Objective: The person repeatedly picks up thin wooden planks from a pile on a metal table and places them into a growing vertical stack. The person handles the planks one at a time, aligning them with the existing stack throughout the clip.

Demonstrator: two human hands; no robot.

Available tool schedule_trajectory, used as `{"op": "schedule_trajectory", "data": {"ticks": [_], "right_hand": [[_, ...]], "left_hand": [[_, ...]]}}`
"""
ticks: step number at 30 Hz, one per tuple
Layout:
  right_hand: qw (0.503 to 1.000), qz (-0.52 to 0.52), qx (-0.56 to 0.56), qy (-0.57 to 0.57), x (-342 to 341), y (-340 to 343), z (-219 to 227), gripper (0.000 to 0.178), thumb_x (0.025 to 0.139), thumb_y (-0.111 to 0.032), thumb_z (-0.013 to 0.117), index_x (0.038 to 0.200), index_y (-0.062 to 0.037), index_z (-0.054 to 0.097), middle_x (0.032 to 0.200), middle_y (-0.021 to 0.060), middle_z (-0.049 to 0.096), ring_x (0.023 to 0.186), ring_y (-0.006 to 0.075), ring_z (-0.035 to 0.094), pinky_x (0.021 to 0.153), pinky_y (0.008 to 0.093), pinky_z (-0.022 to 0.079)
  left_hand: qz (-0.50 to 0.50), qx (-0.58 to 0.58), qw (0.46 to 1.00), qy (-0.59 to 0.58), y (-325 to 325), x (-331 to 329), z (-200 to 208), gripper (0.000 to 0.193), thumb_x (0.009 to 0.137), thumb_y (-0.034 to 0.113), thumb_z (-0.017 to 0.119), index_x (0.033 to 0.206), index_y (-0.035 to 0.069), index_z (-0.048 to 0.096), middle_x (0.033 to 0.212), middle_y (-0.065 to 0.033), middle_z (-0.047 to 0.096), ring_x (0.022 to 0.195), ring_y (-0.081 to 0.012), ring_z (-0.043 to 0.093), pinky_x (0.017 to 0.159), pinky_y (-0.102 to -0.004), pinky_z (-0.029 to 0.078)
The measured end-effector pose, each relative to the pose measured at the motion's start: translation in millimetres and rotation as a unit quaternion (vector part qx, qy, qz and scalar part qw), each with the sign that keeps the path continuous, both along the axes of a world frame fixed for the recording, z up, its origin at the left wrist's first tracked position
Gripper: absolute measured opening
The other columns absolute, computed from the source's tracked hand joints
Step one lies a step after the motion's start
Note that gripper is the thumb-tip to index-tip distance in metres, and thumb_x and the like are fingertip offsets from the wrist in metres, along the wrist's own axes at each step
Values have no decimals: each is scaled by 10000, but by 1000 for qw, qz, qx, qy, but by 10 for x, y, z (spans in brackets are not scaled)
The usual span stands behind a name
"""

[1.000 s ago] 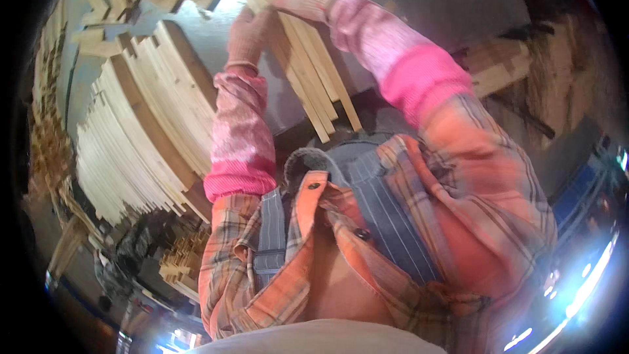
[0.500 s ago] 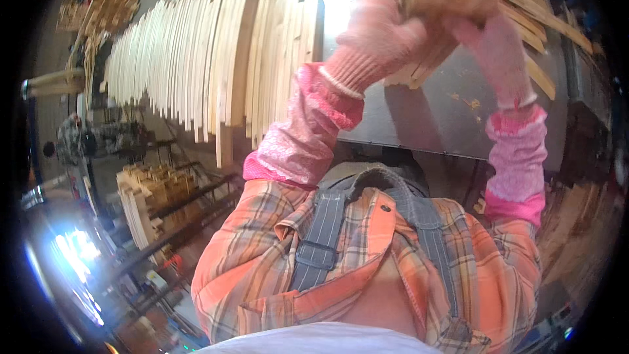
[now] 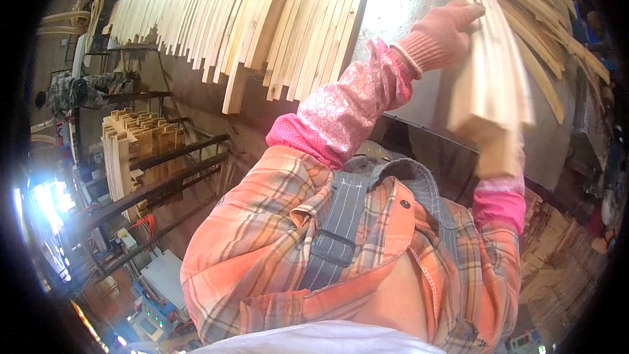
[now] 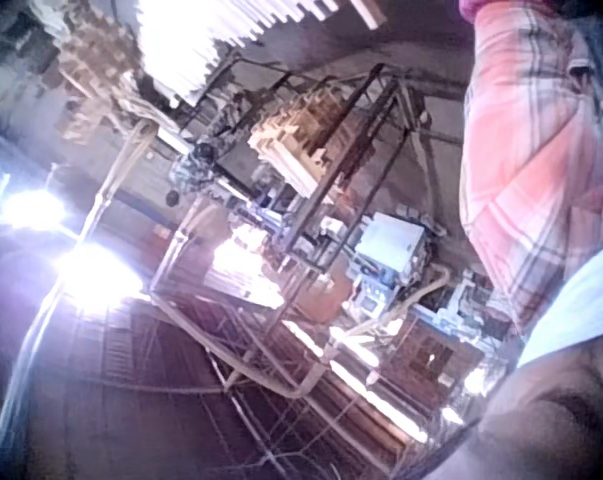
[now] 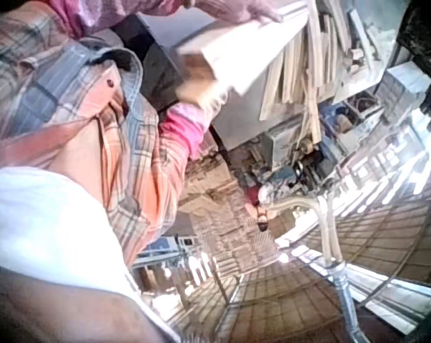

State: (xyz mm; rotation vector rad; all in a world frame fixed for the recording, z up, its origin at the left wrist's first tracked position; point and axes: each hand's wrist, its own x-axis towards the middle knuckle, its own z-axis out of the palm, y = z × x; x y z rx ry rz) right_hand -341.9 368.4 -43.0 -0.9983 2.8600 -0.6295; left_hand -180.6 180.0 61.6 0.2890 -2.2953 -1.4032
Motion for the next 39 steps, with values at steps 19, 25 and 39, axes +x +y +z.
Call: {"op": "schedule_trajectory", "data": {"ticks": [19,25,39], "right_hand": [[904,-120,-121,-391,780,-130,-525,620,953,-512,623,1253,27,685,1216,227,713,1172,335,662,1012,382,495],[891,-131,-109,-422,802,-108,-595,632,887,-525,677,1208,19,704,1126,206,742,1032,327,714,940,393,531],[909,-7,-208,-360,1596,-1436,258,543,891,-468,738,1124,21,702,1009,202,741,944,302,709,857,389,552]], "left_hand": [[38,122,939,-318,157,202,-1321,542,862,277,634,1341,25,624,1167,-212,735,1116,-319,698,978,-384,525],[-31,262,918,-298,8,197,-1490,552,824,328,727,1275,16,659,1095,-190,744,1041,-302,718,921,-379,553],[99,191,972,-93,-1029,1195,-648,742,845,165,809,1494,25,477,1264,-167,608,1094,-227,637,924,-307,525]]}}
